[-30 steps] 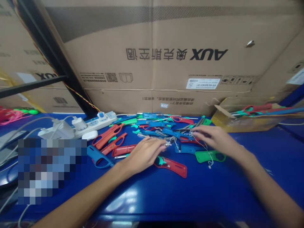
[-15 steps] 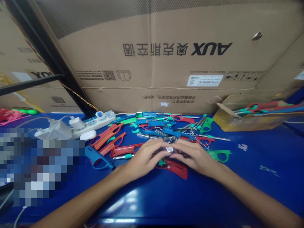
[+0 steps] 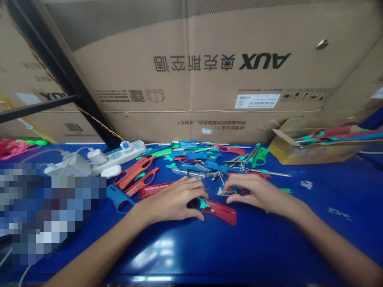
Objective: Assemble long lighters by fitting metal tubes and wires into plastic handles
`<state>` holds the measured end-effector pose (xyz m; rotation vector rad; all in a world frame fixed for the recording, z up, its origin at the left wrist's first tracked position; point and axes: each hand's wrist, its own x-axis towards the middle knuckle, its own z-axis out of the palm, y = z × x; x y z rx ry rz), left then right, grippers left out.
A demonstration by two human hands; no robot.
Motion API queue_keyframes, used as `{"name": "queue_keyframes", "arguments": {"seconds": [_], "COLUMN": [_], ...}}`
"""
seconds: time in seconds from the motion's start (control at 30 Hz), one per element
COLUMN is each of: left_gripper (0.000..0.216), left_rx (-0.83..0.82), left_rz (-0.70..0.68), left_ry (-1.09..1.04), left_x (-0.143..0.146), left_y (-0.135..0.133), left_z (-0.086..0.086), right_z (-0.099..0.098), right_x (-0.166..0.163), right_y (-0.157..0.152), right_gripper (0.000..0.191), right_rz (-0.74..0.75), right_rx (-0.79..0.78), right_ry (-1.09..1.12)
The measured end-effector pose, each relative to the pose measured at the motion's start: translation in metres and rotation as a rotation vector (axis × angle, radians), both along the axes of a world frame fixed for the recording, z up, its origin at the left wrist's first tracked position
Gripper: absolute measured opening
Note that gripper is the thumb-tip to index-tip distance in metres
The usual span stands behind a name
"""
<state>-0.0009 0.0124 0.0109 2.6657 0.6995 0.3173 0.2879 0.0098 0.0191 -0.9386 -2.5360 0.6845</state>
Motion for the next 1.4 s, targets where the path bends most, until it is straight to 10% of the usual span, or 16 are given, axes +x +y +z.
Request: {"name": "queue_keyframes", "arguments": {"seconds": [1.4], "left_gripper": [0.047], "left_rx": [0.203], "left_rz": [0.059], "left_ry": [0.027], "left_x": [0.014], "left_y": [-0.007], "left_z": [-0.013], "right_z": [-0.004], "right_x": [-0.008], "right_y": [-0.004], "right_gripper": [0.033], "right_rz": [0.033], "right_rx": [0.102], "right_ry": [-0.216]}}
